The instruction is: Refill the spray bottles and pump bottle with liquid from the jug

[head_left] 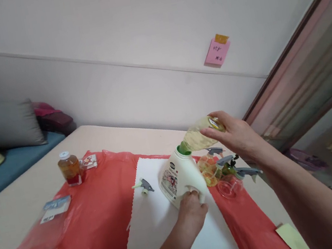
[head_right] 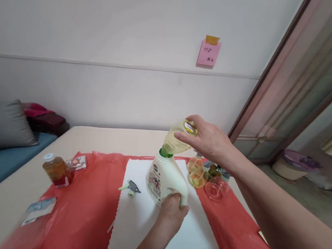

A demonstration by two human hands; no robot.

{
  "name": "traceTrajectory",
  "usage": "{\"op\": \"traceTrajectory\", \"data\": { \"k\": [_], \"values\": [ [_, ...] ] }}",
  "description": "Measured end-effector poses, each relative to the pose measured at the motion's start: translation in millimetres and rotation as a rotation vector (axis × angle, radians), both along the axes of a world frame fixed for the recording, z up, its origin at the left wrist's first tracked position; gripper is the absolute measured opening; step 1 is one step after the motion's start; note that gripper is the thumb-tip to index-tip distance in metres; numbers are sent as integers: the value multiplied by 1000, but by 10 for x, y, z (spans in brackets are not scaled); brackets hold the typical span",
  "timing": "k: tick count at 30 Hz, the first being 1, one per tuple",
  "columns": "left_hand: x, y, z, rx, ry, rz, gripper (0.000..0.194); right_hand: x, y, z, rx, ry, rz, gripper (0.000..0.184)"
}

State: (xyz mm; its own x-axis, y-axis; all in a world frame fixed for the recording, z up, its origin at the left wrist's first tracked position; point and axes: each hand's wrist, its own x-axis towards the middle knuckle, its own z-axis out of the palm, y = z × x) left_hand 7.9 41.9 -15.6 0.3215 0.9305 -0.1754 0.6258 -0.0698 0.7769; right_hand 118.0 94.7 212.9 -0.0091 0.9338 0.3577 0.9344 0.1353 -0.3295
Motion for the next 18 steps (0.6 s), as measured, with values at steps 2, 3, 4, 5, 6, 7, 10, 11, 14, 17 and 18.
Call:
{"op": "traceTrajectory", "data": {
  "k": [2, 3, 4, 5, 6, 7, 10, 11, 14, 17, 18],
  "values": [
    [-27, 9, 20, 8, 7, -6, 40, -17, 11, 12, 1, -13, 3, 72],
    [-41, 11, 29, 12, 10, -11, 40, -20, 10, 9, 6, -16, 0, 72],
    [-54, 10, 37, 15, 15, -16, 40, -19, 6, 2, 14, -16, -6, 72],
    [-65, 6, 45, 16, 21, -22, 40, -15, -1, -10, 23, -13, -12, 72],
    [-75, 1, 51, 16, 28, -28, 40, -10, -10, -25, 34, -8, -20, 72],
    [-83, -6, 57, 15, 35, -35, 40, -3, -20, -43, 45, -2, -26, 72],
    [-96, -22, 69, 13, 60, -55, 41, 20, -52, -109, 82, 32, -35, 73],
    [-97, -25, 71, 14, 67, -61, 41, 28, -63, -133, 90, 49, -38, 74],
    [-100, -29, 75, 23, 85, -71, 42, 54, -94, -210, 114, 114, -54, 74],
    [-107, -37, 79, 43, 95, -77, 42, 97, -136, -303, 151, 195, -53, 75],
    [-111, -41, 82, 50, 100, -78, 42, 117, -157, -346, 165, 226, -50, 74]
  ]
}}
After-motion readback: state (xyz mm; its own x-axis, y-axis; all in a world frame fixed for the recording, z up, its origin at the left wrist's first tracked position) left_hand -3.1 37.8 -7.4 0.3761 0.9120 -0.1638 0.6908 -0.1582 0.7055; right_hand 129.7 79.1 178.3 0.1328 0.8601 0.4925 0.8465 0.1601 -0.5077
